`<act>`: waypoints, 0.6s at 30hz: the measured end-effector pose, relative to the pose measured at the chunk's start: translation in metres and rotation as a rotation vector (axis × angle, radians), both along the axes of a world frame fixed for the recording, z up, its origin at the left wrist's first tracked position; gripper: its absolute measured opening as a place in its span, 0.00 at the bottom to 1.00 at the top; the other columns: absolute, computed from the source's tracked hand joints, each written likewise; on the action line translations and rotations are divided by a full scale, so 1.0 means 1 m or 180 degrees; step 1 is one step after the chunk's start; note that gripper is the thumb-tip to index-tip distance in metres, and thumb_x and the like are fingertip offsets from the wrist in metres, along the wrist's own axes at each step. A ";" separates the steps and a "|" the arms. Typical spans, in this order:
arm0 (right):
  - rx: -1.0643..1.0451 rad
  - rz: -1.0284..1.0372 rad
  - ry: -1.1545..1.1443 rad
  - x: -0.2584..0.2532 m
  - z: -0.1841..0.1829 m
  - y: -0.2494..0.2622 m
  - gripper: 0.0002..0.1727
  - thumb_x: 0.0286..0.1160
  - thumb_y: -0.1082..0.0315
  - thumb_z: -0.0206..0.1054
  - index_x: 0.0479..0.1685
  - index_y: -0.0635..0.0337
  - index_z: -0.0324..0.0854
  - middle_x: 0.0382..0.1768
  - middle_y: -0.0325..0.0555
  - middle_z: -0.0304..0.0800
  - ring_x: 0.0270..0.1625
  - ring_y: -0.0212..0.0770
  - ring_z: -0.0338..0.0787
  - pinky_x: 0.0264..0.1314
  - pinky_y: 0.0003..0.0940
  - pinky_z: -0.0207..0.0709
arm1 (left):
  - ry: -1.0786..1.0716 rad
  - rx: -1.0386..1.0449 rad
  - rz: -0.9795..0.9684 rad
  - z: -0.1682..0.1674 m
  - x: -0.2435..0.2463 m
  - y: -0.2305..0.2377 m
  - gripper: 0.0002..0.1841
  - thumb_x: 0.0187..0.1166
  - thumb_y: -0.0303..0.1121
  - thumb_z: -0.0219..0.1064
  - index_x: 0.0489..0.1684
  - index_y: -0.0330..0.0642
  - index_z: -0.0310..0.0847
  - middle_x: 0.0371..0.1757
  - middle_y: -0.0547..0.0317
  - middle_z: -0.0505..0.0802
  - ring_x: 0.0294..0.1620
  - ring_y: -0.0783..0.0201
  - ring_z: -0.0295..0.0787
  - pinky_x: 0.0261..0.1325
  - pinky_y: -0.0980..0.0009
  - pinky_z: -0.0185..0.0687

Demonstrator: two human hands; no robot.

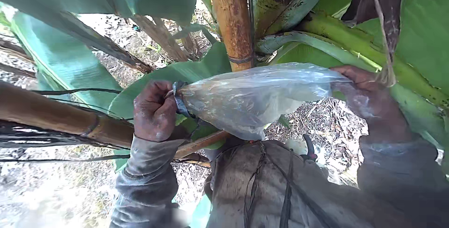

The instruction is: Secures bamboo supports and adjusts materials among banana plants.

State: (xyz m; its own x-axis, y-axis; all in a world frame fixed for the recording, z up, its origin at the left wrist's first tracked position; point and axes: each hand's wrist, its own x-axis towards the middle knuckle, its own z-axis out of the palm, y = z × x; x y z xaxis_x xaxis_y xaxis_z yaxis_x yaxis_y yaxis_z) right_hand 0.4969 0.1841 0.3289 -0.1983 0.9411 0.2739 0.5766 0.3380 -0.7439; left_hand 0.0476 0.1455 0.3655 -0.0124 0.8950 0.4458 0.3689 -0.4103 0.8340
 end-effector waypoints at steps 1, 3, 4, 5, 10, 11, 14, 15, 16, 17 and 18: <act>0.0168 -0.0176 -0.0179 -0.011 0.004 -0.001 0.21 0.86 0.61 0.57 0.76 0.45 0.76 0.60 0.39 0.88 0.56 0.32 0.89 0.59 0.37 0.85 | 0.0019 -0.0064 0.0001 0.003 0.000 -0.002 0.11 0.77 0.22 0.58 0.50 0.44 0.82 0.37 0.76 0.91 0.35 0.81 0.87 0.41 0.79 0.87; 0.0759 -0.0218 -0.0675 -0.037 0.025 -0.007 0.30 0.85 0.54 0.57 0.87 0.48 0.65 0.78 0.48 0.77 0.76 0.46 0.80 0.77 0.53 0.74 | 0.0069 -0.0188 0.0008 0.009 0.006 -0.004 0.12 0.78 0.24 0.58 0.52 0.38 0.85 0.37 0.69 0.92 0.33 0.79 0.88 0.39 0.77 0.88; 0.1231 -0.0137 -0.0653 -0.053 0.041 -0.012 0.31 0.84 0.55 0.60 0.86 0.53 0.67 0.80 0.52 0.74 0.80 0.49 0.76 0.82 0.52 0.70 | 0.0100 -0.0196 -0.0006 0.012 0.010 -0.003 0.12 0.78 0.24 0.58 0.52 0.37 0.85 0.37 0.68 0.92 0.33 0.78 0.88 0.39 0.78 0.88; 0.1667 -0.0012 -0.0504 -0.071 0.057 -0.017 0.31 0.82 0.56 0.63 0.83 0.58 0.71 0.79 0.54 0.76 0.81 0.50 0.75 0.84 0.51 0.68 | 0.0142 -0.0166 -0.0042 0.012 0.015 -0.002 0.12 0.78 0.24 0.59 0.52 0.37 0.85 0.38 0.68 0.93 0.33 0.79 0.87 0.39 0.79 0.87; 0.2039 0.1063 -0.0191 -0.169 0.112 -0.025 0.30 0.79 0.49 0.70 0.71 0.62 0.81 0.64 0.50 0.88 0.70 0.43 0.85 0.76 0.43 0.77 | -0.0026 0.0044 -0.0518 0.015 0.046 0.002 0.10 0.76 0.24 0.63 0.50 0.34 0.85 0.40 0.63 0.93 0.36 0.76 0.89 0.42 0.76 0.89; 0.1757 0.1342 -0.0261 -0.185 0.109 -0.020 0.31 0.80 0.49 0.70 0.74 0.62 0.80 0.63 0.49 0.89 0.67 0.42 0.87 0.72 0.40 0.80 | -0.0161 0.0064 -0.0620 0.015 0.052 0.002 0.09 0.77 0.26 0.64 0.50 0.34 0.85 0.41 0.63 0.94 0.38 0.75 0.90 0.44 0.75 0.90; 0.1042 0.1689 -0.0258 -0.199 0.080 0.001 0.21 0.86 0.61 0.64 0.72 0.61 0.82 0.51 0.50 0.93 0.48 0.41 0.92 0.53 0.37 0.85 | -0.0439 0.0078 -0.0533 0.012 0.055 0.005 0.08 0.78 0.24 0.64 0.49 0.35 0.85 0.40 0.63 0.93 0.30 0.74 0.88 0.32 0.76 0.88; 0.1018 0.1714 -0.0275 -0.193 0.071 0.008 0.18 0.86 0.65 0.63 0.69 0.61 0.85 0.49 0.49 0.94 0.46 0.40 0.93 0.52 0.36 0.86 | -0.0508 0.0082 -0.0409 0.011 0.053 0.006 0.07 0.78 0.23 0.64 0.48 0.36 0.86 0.38 0.62 0.93 0.27 0.73 0.86 0.28 0.76 0.85; 0.1017 0.1716 -0.0382 -0.185 0.063 0.014 0.17 0.87 0.67 0.61 0.68 0.60 0.86 0.50 0.48 0.95 0.48 0.40 0.94 0.54 0.36 0.86 | -0.0544 0.0109 -0.0307 0.009 0.050 0.007 0.06 0.78 0.23 0.64 0.47 0.37 0.85 0.36 0.63 0.92 0.25 0.73 0.85 0.26 0.77 0.84; 0.0957 0.1708 -0.0490 -0.177 0.056 0.016 0.17 0.87 0.67 0.60 0.68 0.58 0.86 0.53 0.47 0.95 0.51 0.40 0.94 0.58 0.36 0.87 | -0.0564 0.0129 -0.0252 0.008 0.048 0.006 0.06 0.78 0.22 0.64 0.46 0.37 0.85 0.34 0.63 0.93 0.24 0.73 0.85 0.26 0.77 0.84; 0.0827 0.1683 -0.0555 -0.172 0.053 0.016 0.17 0.88 0.65 0.61 0.68 0.57 0.87 0.54 0.46 0.95 0.52 0.40 0.94 0.58 0.38 0.86 | -0.0565 0.0151 -0.0243 0.007 0.046 0.006 0.06 0.78 0.22 0.64 0.46 0.38 0.85 0.34 0.64 0.92 0.23 0.73 0.85 0.25 0.77 0.84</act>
